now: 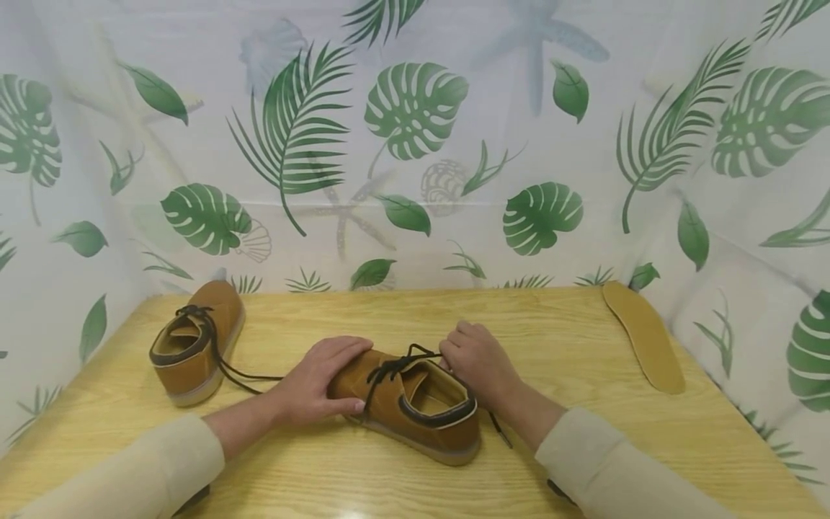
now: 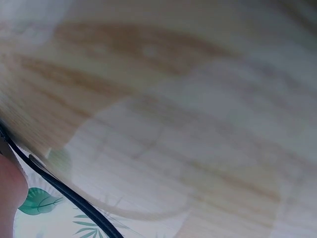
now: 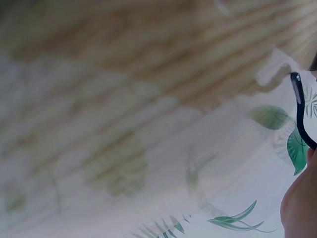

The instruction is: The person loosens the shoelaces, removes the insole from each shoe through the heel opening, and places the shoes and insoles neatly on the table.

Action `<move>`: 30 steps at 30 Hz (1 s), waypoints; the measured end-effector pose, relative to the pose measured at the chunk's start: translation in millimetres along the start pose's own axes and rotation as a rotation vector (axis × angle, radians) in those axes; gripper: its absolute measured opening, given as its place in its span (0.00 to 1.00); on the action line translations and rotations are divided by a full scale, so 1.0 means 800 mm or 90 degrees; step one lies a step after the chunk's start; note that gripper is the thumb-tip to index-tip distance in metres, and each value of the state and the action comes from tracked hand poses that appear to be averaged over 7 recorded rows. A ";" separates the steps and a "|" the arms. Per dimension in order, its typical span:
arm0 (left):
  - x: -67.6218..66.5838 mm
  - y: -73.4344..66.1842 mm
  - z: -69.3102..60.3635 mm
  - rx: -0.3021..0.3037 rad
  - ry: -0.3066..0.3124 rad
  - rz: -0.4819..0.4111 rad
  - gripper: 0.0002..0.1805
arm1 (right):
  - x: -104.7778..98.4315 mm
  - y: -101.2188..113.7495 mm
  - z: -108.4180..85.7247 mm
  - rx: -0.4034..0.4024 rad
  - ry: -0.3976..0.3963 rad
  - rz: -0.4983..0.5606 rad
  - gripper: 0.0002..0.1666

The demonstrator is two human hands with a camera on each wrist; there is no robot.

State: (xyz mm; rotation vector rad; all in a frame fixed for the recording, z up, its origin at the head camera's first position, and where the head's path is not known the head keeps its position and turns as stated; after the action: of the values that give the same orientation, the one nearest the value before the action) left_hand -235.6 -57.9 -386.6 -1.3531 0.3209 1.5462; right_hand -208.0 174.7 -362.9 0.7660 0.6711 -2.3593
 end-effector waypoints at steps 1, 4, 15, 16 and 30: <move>0.000 0.000 0.000 -0.001 0.000 0.001 0.47 | 0.000 0.000 0.000 0.004 -0.001 -0.003 0.12; 0.001 0.001 0.000 -0.001 -0.001 0.003 0.47 | 0.000 -0.001 0.000 0.013 0.005 -0.007 0.13; 0.000 0.000 0.001 0.013 -0.010 0.001 0.47 | 0.000 0.000 0.002 0.039 0.036 0.064 0.16; 0.000 0.000 0.000 0.015 -0.010 -0.001 0.47 | 0.000 0.001 0.003 0.040 0.040 0.077 0.16; 0.002 0.002 -0.001 0.005 -0.007 -0.006 0.47 | 0.010 0.001 -0.005 0.036 0.118 0.159 0.14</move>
State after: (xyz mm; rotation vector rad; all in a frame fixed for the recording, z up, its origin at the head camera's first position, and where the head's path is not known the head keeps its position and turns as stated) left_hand -235.9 -58.2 -388.6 -1.3381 0.3135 1.5429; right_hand -211.4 173.9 -370.8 1.0393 0.5513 -2.1057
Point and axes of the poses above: each hand's wrist, its own z-axis towards the middle knuckle, its own x-axis out of the palm, y = z × x, the point moved 6 cm from there along z, towards the middle knuckle, and after that the axes turned 4 degrees about -z, right-handed, at the moved point
